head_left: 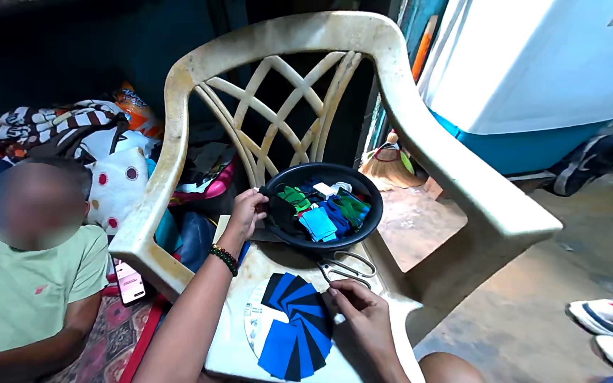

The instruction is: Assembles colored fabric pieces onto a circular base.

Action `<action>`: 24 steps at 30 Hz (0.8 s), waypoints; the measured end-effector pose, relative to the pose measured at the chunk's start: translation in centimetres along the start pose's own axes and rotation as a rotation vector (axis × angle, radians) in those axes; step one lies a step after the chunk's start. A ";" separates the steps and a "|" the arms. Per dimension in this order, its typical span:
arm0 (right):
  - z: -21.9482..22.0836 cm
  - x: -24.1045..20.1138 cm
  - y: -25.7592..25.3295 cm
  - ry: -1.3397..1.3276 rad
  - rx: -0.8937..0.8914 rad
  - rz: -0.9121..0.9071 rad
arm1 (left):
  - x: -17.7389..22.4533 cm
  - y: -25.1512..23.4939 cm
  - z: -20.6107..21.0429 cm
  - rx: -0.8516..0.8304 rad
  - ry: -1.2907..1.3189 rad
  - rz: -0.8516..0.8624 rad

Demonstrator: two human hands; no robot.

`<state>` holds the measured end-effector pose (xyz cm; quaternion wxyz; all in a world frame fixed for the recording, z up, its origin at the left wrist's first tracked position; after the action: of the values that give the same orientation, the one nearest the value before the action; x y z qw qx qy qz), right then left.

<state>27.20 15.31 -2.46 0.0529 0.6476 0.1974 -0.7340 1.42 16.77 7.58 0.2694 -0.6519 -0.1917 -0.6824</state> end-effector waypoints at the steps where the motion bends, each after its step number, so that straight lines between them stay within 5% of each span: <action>1: 0.0 0.0 0.0 0.000 -0.003 -0.010 | 0.2 0.6 -0.5 0.026 0.072 -0.012; 7: 0.0 0.1 0.3 0.015 -0.033 -0.042 | 0.6 6.1 -4.3 0.082 0.172 -0.127; 16: 0.1 -0.1 0.3 0.079 -0.093 -0.068 | -4.4 14.9 -10.3 0.465 0.170 -0.291; 24: 0.1 0.0 0.4 0.111 -0.088 -0.090 | -6.3 17.1 -11.6 0.408 -0.163 -0.029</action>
<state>27.24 14.95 -2.54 0.0372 0.6750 0.2612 -0.6891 2.91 -2.92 -1.08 0.3695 -0.6342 -0.3563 -0.5782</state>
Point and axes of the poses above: each hand's wrist, its own y-axis away from the middle knuckle, its own z-axis out of the palm, x = y × z, the point moved 5 cm from there along -y, towards the middle knuckle, and after that the axes turned 7 degrees about z, right-handed, at the moved point
